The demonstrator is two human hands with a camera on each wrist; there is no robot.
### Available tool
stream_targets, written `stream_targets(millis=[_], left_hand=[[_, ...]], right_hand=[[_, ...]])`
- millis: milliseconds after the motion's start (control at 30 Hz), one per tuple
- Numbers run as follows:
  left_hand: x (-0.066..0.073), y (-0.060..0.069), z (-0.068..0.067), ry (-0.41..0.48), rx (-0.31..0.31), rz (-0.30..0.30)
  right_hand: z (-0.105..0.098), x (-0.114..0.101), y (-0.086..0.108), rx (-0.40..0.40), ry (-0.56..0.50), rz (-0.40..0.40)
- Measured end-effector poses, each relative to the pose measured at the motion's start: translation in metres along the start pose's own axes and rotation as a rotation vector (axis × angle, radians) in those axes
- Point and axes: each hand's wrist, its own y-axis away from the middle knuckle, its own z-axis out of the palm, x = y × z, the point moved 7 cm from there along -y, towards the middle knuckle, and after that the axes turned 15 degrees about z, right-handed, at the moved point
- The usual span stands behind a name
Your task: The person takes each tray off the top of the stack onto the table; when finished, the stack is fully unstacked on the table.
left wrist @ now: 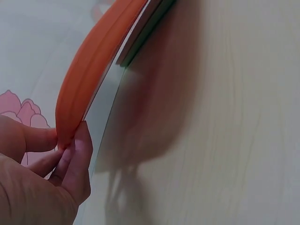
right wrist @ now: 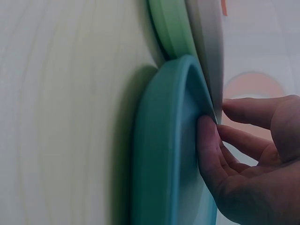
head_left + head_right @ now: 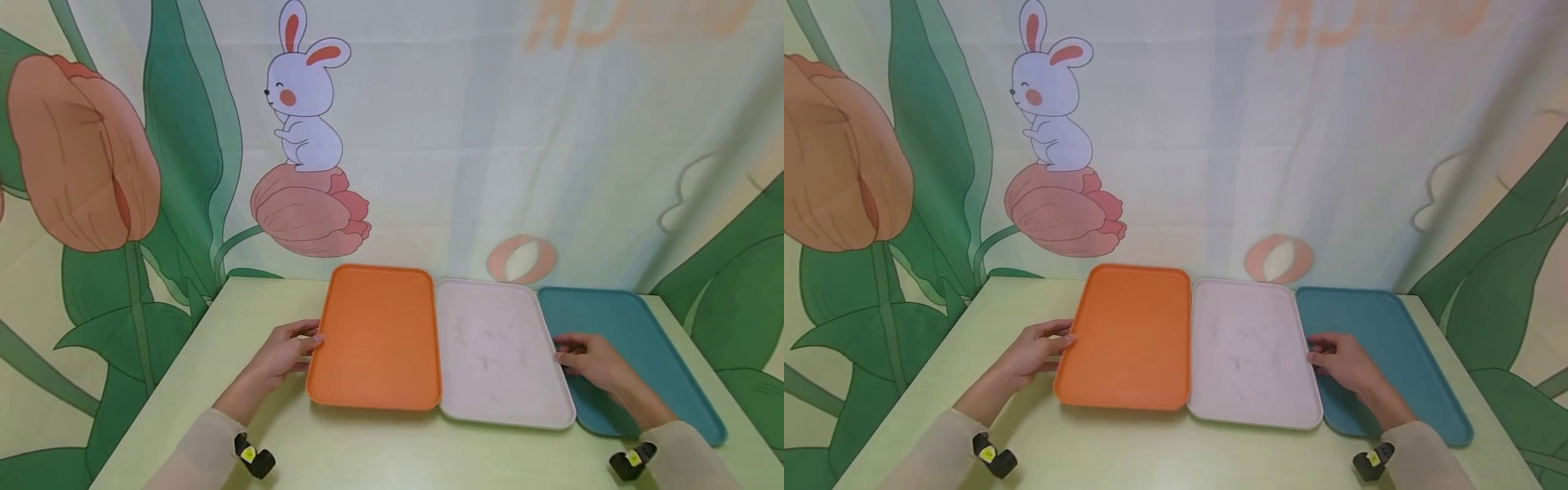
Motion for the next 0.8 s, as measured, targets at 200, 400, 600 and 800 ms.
stream_targets(millis=[200, 400, 600, 800], left_hand=[[-0.008, 0.0, -0.008, 0.005, -0.006, -0.006], [-0.014, -0.002, -0.007, -0.009, -0.009, 0.008], [-0.019, -0.006, -0.002, -0.014, 0.006, 0.014], [-0.021, -0.01, 0.001, -0.044, 0.037, 0.01]], right_hand=[[0.001, 0.002, -0.001, -0.012, -0.008, -0.002], [0.002, 0.001, -0.001, -0.02, -0.012, -0.005], [0.002, 0.001, -0.002, -0.026, -0.014, -0.007], [0.001, 0.002, -0.002, -0.023, -0.014, 0.001]])
